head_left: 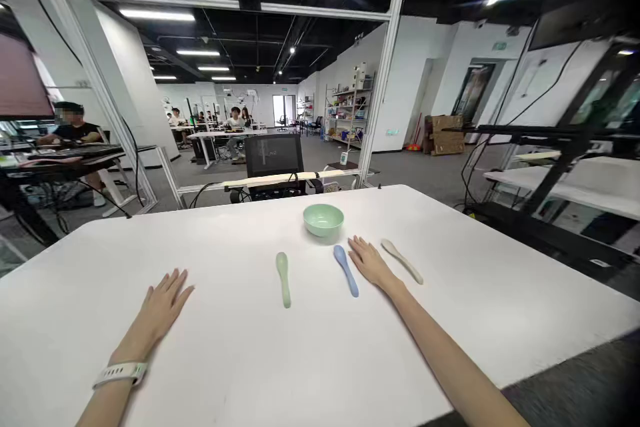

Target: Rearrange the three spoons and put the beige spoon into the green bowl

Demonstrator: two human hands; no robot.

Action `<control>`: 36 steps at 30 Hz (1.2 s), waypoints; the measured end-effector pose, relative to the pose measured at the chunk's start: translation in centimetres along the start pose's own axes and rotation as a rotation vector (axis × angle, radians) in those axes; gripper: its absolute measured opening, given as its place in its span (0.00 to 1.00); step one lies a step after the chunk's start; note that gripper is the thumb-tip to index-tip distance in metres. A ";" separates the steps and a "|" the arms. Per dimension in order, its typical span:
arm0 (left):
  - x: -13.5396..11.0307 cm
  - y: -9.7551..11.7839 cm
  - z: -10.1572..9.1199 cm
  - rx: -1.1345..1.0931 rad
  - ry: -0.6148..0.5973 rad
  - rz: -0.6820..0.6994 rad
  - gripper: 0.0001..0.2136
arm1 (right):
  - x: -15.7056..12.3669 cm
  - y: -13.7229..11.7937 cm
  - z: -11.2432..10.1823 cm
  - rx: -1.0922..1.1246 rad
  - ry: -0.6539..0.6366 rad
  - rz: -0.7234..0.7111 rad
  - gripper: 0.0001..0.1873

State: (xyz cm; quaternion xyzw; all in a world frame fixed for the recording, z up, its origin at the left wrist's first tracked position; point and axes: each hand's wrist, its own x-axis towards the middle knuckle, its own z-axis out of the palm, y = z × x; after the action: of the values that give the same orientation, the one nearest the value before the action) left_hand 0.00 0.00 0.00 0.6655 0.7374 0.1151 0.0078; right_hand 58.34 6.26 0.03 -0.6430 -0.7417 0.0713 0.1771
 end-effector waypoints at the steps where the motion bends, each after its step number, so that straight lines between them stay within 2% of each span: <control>1: 0.0 -0.1 0.2 -0.003 0.003 0.002 0.38 | 0.0 0.0 -0.1 -0.003 -0.011 0.001 0.33; 8: 0.4 -0.6 0.9 -0.015 0.042 -0.001 0.37 | 0.1 -0.2 -0.3 -0.014 -0.033 0.005 0.32; 25: 0.3 0.4 -0.1 -0.002 -0.032 -0.031 0.38 | 0.3 -0.2 -0.1 -0.012 -0.005 -0.011 0.32; 36: 0.1 0.5 -0.2 -0.011 -0.003 -0.033 0.38 | 0.0 -0.6 -0.6 0.010 0.012 -0.012 0.30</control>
State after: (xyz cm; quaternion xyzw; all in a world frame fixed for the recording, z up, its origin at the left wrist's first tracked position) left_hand 0.44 0.14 0.34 0.6535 0.7475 0.1181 0.0145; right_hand 58.00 6.09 0.79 -0.6382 -0.7440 0.0699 0.1851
